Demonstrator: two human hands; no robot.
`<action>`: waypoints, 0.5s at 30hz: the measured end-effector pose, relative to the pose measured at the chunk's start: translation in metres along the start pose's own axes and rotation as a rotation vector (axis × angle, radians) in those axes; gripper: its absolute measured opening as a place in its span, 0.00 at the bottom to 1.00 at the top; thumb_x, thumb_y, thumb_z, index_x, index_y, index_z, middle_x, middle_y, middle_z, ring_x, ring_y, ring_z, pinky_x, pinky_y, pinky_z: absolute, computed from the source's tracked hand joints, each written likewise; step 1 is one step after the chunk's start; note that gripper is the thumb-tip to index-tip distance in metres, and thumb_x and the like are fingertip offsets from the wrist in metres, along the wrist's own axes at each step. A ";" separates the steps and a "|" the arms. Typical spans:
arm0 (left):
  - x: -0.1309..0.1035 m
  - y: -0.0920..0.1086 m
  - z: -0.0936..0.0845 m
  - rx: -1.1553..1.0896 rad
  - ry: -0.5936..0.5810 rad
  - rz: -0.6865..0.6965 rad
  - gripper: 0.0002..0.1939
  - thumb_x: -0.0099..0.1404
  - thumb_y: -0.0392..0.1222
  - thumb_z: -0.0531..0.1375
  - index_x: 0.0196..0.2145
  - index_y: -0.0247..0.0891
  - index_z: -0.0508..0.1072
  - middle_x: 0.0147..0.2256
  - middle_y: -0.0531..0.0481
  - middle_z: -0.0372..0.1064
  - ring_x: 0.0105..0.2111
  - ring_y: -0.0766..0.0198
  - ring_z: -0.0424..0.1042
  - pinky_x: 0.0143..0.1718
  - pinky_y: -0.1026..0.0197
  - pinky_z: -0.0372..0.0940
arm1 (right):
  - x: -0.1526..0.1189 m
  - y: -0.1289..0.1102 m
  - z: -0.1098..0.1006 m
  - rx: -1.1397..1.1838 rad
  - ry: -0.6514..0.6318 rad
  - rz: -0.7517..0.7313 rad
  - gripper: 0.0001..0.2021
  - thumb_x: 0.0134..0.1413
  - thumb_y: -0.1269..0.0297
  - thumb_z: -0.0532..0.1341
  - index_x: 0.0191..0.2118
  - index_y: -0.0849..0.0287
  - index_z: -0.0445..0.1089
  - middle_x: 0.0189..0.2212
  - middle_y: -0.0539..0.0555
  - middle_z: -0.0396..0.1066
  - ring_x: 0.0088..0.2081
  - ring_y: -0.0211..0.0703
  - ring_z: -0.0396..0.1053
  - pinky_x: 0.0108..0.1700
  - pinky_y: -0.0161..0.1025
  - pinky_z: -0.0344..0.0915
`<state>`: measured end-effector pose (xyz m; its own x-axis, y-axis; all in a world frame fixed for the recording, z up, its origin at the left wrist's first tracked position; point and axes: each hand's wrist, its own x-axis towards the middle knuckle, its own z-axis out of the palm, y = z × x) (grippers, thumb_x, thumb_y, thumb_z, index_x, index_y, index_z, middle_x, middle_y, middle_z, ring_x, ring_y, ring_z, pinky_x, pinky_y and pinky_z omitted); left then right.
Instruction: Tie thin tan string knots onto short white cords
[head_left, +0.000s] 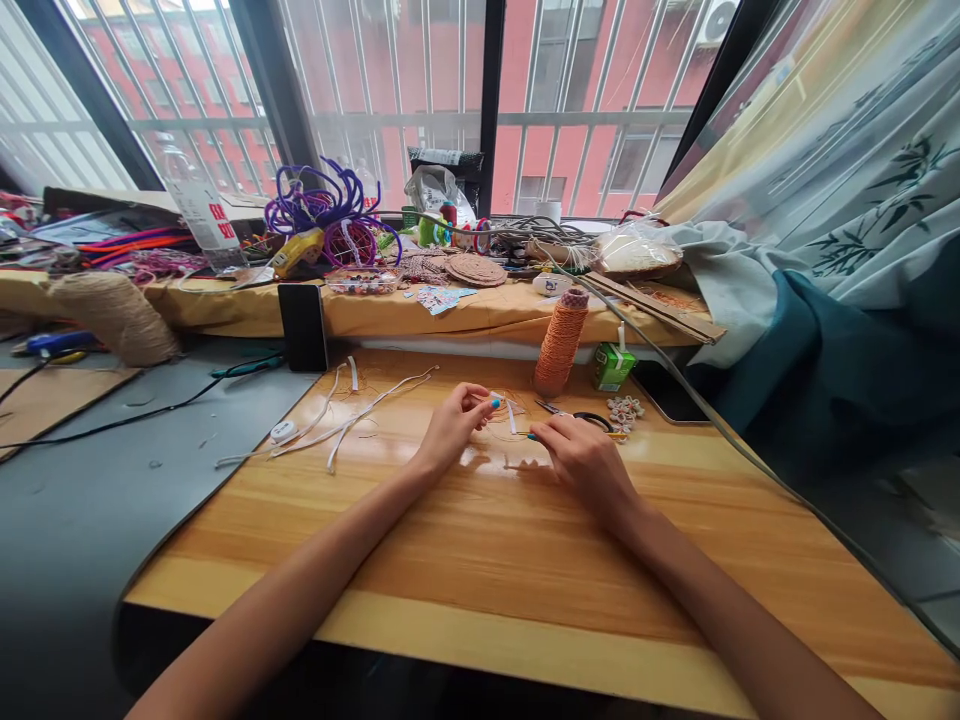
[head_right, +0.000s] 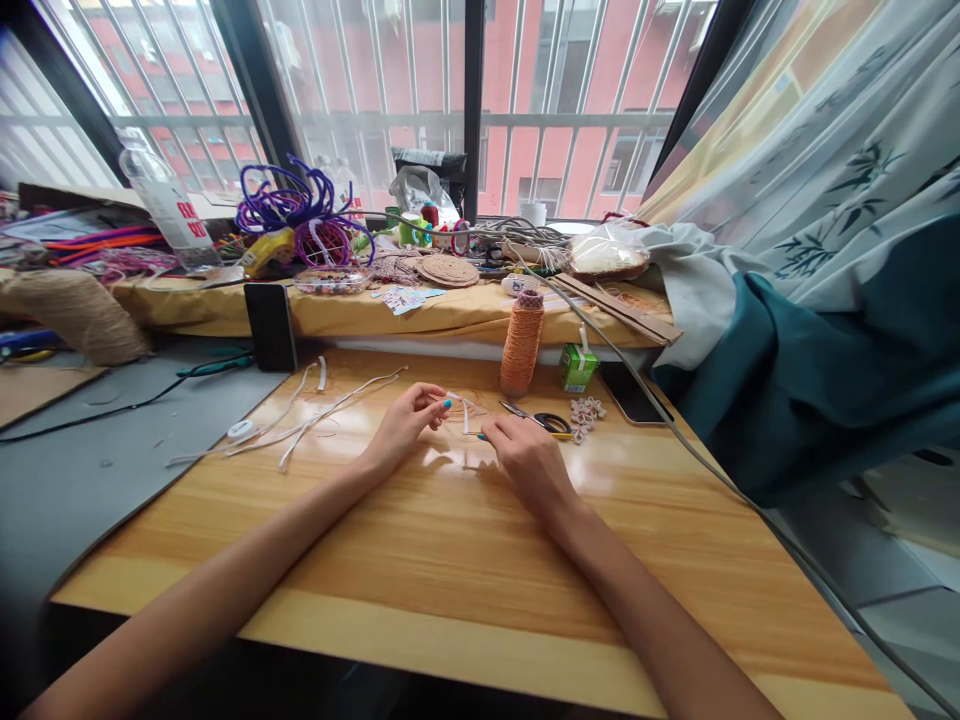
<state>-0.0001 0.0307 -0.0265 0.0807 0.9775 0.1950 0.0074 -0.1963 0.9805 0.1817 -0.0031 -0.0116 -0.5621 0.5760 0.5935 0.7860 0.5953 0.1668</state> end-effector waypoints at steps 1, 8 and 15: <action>0.001 -0.001 0.000 -0.026 -0.005 -0.009 0.15 0.51 0.44 0.59 0.35 0.34 0.63 0.22 0.54 0.64 0.21 0.71 0.62 0.24 0.67 0.58 | 0.000 0.000 0.000 0.015 -0.003 -0.002 0.09 0.53 0.72 0.51 0.33 0.61 0.67 0.27 0.53 0.67 0.29 0.39 0.60 0.33 0.34 0.52; 0.000 0.006 -0.002 -0.100 -0.002 0.025 0.10 0.52 0.42 0.57 0.30 0.32 0.68 0.22 0.54 0.64 0.22 0.72 0.60 0.26 0.67 0.57 | 0.002 -0.003 -0.001 0.097 -0.033 -0.045 0.10 0.53 0.73 0.49 0.32 0.62 0.67 0.26 0.54 0.66 0.29 0.39 0.60 0.33 0.34 0.53; -0.004 0.017 -0.006 0.277 0.043 0.264 0.08 0.55 0.42 0.55 0.26 0.35 0.70 0.26 0.52 0.63 0.28 0.69 0.61 0.30 0.66 0.56 | 0.003 -0.008 -0.004 0.182 -0.126 -0.136 0.10 0.53 0.74 0.49 0.32 0.61 0.67 0.26 0.53 0.66 0.29 0.39 0.60 0.33 0.34 0.53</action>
<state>-0.0059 0.0238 -0.0101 0.0744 0.8915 0.4469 0.2615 -0.4499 0.8539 0.1749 -0.0084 -0.0083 -0.6961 0.5422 0.4706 0.6481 0.7566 0.0870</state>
